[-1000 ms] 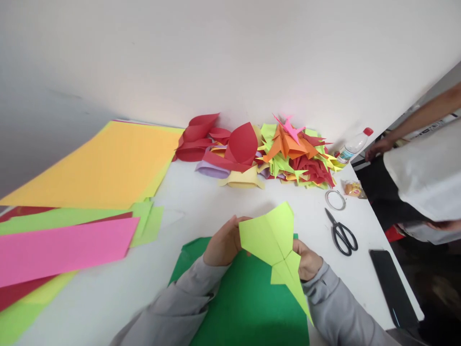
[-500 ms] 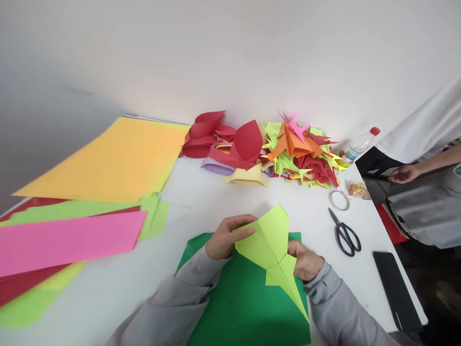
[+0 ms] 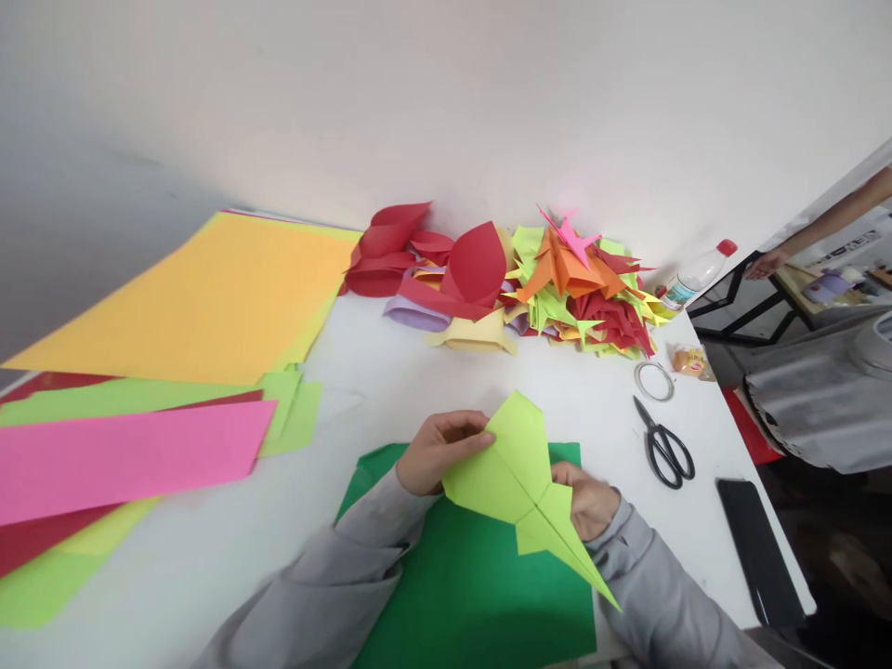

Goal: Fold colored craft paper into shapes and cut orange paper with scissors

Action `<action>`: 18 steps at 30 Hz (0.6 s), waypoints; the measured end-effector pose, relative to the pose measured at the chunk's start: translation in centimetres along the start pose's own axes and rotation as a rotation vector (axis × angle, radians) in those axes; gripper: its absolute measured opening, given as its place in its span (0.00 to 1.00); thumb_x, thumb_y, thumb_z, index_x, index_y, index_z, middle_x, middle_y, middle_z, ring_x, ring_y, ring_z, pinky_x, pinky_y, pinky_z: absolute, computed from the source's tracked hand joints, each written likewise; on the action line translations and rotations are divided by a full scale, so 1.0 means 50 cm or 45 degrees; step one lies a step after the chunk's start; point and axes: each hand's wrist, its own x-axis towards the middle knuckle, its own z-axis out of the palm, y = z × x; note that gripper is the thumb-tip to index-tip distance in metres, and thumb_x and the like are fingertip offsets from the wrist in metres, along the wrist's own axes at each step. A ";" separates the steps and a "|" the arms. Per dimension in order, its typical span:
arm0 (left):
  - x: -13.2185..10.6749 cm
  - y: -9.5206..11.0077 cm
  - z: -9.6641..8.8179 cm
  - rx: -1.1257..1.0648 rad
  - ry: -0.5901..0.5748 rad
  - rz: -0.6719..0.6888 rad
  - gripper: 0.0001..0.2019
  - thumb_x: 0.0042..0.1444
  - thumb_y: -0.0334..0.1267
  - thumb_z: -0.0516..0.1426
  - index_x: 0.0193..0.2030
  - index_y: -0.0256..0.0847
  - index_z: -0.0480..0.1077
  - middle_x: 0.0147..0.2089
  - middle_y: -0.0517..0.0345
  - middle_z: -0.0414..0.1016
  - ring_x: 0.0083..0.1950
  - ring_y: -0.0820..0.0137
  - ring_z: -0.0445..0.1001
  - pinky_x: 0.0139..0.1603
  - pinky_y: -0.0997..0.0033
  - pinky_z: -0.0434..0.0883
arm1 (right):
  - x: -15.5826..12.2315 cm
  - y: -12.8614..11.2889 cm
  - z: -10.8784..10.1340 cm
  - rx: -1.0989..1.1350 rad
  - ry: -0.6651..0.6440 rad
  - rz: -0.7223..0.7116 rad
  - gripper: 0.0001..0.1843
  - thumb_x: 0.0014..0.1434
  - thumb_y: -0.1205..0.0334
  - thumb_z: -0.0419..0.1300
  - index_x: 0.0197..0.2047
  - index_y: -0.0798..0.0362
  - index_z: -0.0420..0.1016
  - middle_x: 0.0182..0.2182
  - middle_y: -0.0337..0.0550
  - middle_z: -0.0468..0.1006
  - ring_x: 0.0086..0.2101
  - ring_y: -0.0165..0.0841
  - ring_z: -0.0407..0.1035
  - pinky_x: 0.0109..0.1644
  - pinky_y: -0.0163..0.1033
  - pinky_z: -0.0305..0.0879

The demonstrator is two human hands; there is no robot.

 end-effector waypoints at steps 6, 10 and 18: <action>0.004 -0.011 0.001 -0.020 0.056 0.011 0.12 0.39 0.42 0.70 0.28 0.38 0.77 0.27 0.58 0.77 0.27 0.70 0.73 0.28 0.72 0.70 | 0.005 0.005 -0.002 -0.046 -0.017 -0.049 0.34 0.22 0.65 0.78 0.39 0.57 0.80 0.28 0.45 0.82 0.34 0.43 0.76 0.40 0.46 0.72; 0.014 -0.013 -0.001 -0.102 0.169 0.090 0.22 0.37 0.45 0.71 0.40 0.39 0.78 0.35 0.54 0.79 0.33 0.67 0.75 0.31 0.70 0.72 | 0.004 0.002 0.004 -0.010 0.076 -0.188 0.35 0.28 0.65 0.77 0.44 0.52 0.79 0.32 0.41 0.82 0.31 0.35 0.74 0.35 0.39 0.70; 0.004 -0.006 0.021 -0.241 0.072 0.060 0.17 0.41 0.46 0.69 0.34 0.38 0.75 0.28 0.60 0.74 0.27 0.71 0.73 0.24 0.70 0.73 | 0.006 -0.006 0.002 -0.076 0.234 -0.378 0.19 0.34 0.56 0.73 0.32 0.51 0.78 0.29 0.44 0.81 0.31 0.38 0.73 0.33 0.42 0.71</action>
